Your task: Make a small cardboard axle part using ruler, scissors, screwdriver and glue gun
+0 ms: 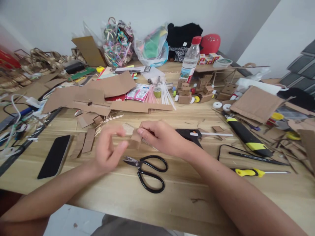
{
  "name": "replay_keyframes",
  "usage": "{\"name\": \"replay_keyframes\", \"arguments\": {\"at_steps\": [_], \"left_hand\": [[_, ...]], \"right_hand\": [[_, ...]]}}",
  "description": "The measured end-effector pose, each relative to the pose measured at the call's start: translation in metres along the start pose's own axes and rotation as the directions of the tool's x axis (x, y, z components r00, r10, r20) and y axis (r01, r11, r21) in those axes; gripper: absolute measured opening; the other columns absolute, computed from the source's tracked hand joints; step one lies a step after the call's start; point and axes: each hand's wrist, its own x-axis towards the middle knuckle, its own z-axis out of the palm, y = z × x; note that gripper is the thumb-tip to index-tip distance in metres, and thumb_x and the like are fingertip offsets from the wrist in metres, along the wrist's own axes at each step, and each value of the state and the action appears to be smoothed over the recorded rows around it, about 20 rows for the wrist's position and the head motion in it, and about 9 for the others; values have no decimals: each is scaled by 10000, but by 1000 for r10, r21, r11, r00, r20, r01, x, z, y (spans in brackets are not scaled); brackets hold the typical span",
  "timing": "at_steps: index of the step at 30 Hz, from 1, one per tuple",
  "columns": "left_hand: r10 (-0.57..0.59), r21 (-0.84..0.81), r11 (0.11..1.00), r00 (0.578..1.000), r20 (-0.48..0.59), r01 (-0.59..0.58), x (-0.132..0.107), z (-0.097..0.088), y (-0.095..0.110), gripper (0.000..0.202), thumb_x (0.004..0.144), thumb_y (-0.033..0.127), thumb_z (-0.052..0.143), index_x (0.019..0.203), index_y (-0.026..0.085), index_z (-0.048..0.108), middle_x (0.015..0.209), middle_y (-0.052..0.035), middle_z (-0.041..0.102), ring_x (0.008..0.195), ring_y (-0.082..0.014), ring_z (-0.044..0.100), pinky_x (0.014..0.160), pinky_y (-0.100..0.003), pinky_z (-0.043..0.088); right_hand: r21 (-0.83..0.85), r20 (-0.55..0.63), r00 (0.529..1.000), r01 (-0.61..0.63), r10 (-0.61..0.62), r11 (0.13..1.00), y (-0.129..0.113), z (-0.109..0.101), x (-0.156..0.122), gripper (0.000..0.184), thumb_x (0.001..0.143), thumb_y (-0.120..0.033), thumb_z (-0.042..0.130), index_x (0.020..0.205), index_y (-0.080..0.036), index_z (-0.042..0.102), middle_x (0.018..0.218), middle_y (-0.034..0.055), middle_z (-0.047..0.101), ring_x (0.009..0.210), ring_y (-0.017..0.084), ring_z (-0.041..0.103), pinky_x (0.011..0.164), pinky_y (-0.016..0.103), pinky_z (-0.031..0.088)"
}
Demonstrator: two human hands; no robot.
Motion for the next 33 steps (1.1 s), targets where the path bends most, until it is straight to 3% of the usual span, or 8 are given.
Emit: {"name": "replay_keyframes", "arguments": {"at_steps": [2,5,9,13,19,25,30,33], "left_hand": [[-182,-179,963,976,119,201,1,6,-2,413,986,587,529,1070,195,625,874,-31,649,779,-156,624,710,-292,546],[-395,-342,766,818,419,545,-3,14,-5,550,889,729,572,831,181,584,715,-1,593,650,-139,589,612,-263,500],[-478,-379,599,694,537,706,-13,18,-6,620,801,792,625,718,185,531,635,10,582,541,-108,550,537,-236,473],[-472,-416,544,676,567,729,-18,18,-3,623,787,785,649,678,180,548,606,6,585,492,-94,527,497,-230,465],[-469,-439,512,668,577,738,-17,17,3,612,786,768,662,653,178,567,568,6,582,462,-92,506,485,-236,465],[-451,-395,566,673,586,724,-14,16,2,621,785,770,651,621,183,530,561,17,544,456,-74,462,453,-216,396],[-444,-392,526,637,630,755,-16,20,2,630,754,795,657,637,192,514,567,26,518,471,-77,444,436,-211,382],[-468,-404,498,630,620,768,-14,20,-2,636,726,805,679,665,195,511,544,49,486,451,-71,422,426,-205,362]], "right_hand": [[-30,4,1000,-10,10,999,0,5,0,311,988,-338,417,695,-237,450,597,-46,461,571,118,421,576,266,342],[-83,-25,999,-33,31,996,1,11,-1,275,965,-289,421,697,-237,450,574,-55,443,539,114,391,561,263,328],[-89,19,996,-86,88,992,3,15,-1,299,976,-318,420,691,-237,462,572,-41,502,525,116,412,545,261,340],[7,140,986,-95,93,995,4,16,-1,352,1005,-359,410,693,-227,505,622,-6,605,569,123,497,557,257,378],[71,94,995,-40,34,997,5,19,-2,373,1003,-359,408,661,-227,479,580,-17,565,542,114,472,537,255,357],[94,219,972,-112,89,989,11,18,-2,408,1011,-436,393,714,-205,553,650,11,631,600,127,527,572,261,395],[97,88,995,-61,53,993,12,26,-2,397,967,-365,420,593,-234,394,525,-52,438,504,92,380,494,245,312],[24,87,993,-83,81,996,13,21,-2,405,996,-371,390,625,-225,460,557,-31,504,530,112,456,519,257,362]]}}
